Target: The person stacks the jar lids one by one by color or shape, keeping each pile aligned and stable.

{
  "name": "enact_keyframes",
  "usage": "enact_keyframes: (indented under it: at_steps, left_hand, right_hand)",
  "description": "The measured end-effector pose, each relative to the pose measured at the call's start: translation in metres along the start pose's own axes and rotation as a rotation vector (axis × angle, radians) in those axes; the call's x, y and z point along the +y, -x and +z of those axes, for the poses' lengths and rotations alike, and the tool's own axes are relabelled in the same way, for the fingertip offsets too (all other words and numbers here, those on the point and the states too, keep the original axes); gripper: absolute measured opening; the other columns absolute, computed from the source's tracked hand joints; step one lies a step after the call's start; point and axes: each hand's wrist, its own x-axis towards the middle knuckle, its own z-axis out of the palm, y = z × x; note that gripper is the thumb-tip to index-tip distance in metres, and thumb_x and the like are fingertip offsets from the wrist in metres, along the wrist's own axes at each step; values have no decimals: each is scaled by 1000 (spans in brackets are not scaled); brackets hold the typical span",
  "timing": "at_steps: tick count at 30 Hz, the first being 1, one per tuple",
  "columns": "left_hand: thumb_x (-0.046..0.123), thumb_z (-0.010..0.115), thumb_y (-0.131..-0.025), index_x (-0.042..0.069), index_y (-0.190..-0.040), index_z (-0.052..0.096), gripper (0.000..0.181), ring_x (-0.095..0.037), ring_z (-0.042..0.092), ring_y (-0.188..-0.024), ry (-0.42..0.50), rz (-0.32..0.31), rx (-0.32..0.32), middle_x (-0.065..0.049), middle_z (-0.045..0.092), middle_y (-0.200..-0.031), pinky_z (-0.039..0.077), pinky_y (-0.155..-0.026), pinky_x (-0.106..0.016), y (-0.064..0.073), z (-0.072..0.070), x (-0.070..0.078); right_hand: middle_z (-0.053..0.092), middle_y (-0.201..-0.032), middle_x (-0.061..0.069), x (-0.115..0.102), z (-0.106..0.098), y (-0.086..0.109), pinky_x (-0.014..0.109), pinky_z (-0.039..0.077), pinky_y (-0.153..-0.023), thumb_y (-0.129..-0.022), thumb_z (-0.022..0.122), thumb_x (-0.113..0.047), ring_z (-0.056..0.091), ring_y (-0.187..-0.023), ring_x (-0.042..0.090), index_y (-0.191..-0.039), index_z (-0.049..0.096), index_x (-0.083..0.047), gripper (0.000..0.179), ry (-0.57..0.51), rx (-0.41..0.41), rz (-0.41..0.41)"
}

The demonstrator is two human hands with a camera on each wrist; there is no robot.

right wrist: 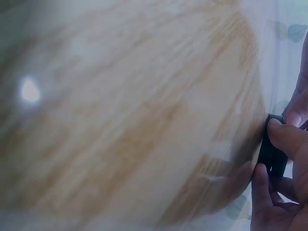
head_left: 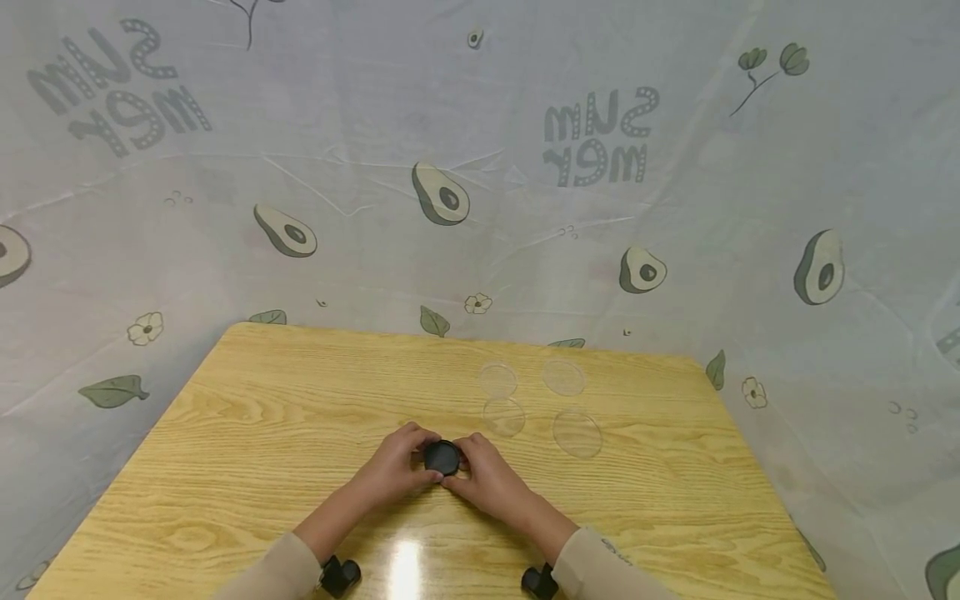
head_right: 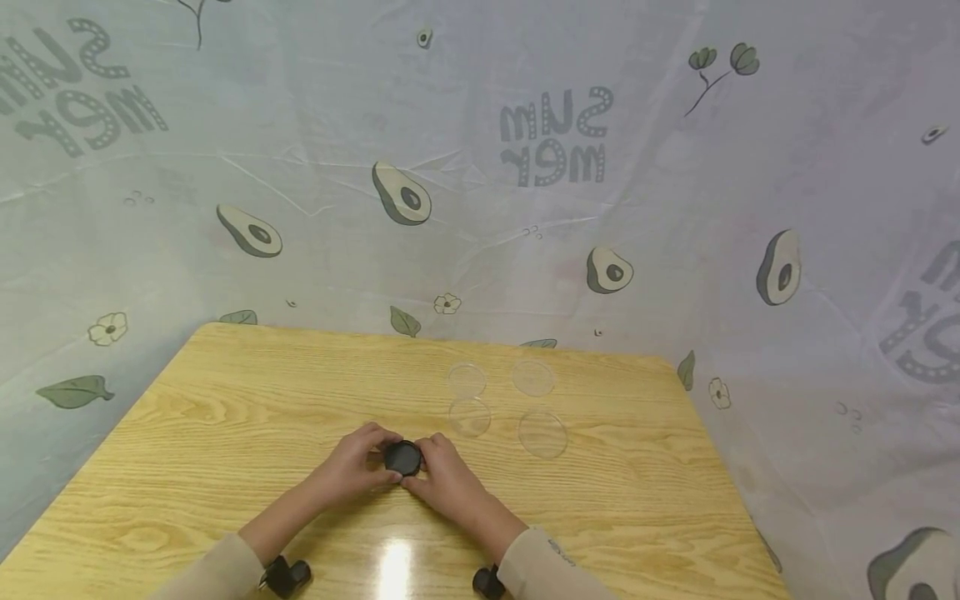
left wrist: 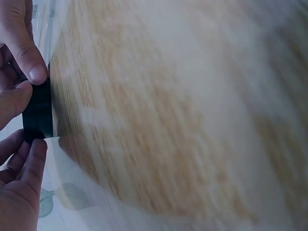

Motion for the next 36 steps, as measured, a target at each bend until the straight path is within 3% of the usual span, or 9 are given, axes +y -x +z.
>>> enact_keyframes:
  at_steps: [11,25,36]
  left_hand:
    - [12,88,-85,-1,-127,68,48,-27,69,-105,-11,-7,14,-11,66,-114,60,-90,-39,1,3,2]
    - [14,86,-88,0,-131,64,50,-21,65,-105,-27,-6,-51,-12,67,-119,57,-86,-33,-1,0,1]
    - [12,86,-87,1,-131,63,51,-26,67,-111,-45,7,-56,-13,67,-122,58,-93,-41,0,1,1]
  right_hand:
    - [59,-110,4,2,2,0,22,45,-80,-97,78,-30,49,-88,7,-135,65,-3,49,-13,8,-7]
    - [56,-106,3,2,2,-1,22,44,-78,-94,81,-23,46,-87,8,-129,66,-2,44,-17,23,-10]
    - [59,-113,6,4,2,-1,25,52,-87,-95,79,-25,55,-95,9,-135,64,-2,48,-36,12,5]
